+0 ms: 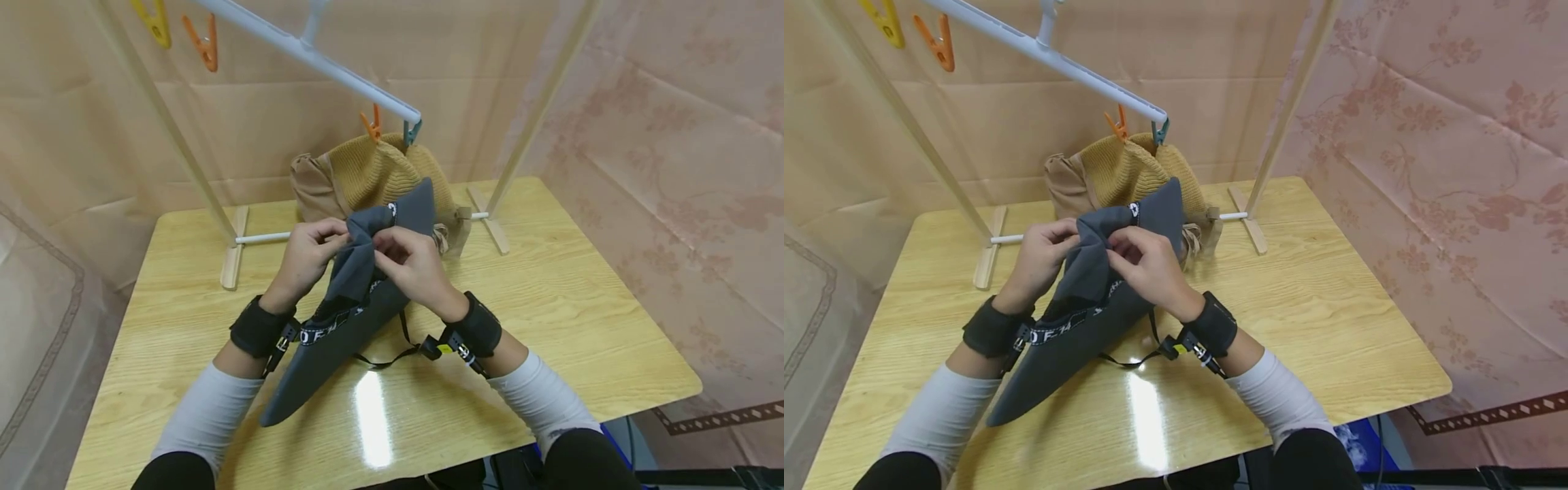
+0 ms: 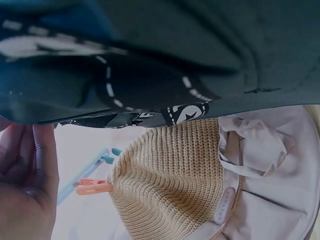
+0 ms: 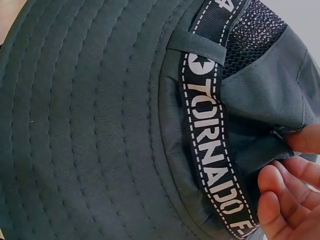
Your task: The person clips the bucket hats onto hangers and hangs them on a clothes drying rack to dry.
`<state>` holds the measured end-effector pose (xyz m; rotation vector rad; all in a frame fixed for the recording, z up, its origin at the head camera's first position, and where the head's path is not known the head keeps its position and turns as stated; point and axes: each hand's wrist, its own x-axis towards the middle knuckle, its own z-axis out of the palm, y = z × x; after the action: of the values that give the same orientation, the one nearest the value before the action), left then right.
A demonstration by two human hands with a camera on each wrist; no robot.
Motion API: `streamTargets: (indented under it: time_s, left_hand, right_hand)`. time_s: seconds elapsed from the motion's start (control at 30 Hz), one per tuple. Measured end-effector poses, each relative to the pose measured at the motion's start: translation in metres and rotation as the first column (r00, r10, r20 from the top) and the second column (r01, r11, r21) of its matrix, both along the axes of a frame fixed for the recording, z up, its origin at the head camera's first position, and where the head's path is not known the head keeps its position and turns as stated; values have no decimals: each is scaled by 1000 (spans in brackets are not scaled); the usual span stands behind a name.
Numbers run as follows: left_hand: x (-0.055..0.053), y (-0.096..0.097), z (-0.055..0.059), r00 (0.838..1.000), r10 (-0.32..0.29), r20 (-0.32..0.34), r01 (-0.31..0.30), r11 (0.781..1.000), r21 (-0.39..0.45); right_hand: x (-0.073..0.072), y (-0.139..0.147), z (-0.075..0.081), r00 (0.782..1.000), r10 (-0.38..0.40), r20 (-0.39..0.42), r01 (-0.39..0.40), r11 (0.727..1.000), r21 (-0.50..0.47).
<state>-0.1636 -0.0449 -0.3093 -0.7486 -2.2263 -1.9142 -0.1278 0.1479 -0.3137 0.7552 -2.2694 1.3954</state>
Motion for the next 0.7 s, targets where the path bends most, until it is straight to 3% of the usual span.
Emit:
streamTargets:
  time_s: [0.47,0.7]
  left_hand:
    - [6,-6,6,998,20,-51,-14,994,111]
    - [7,-7,9,996,45,-79,-33,988,148]
  right_hand:
    - [-1,-6,-1,997,24,-74,-27,998,-48]
    - [-4,-12,4,998,18,-68,-21,999,-47]
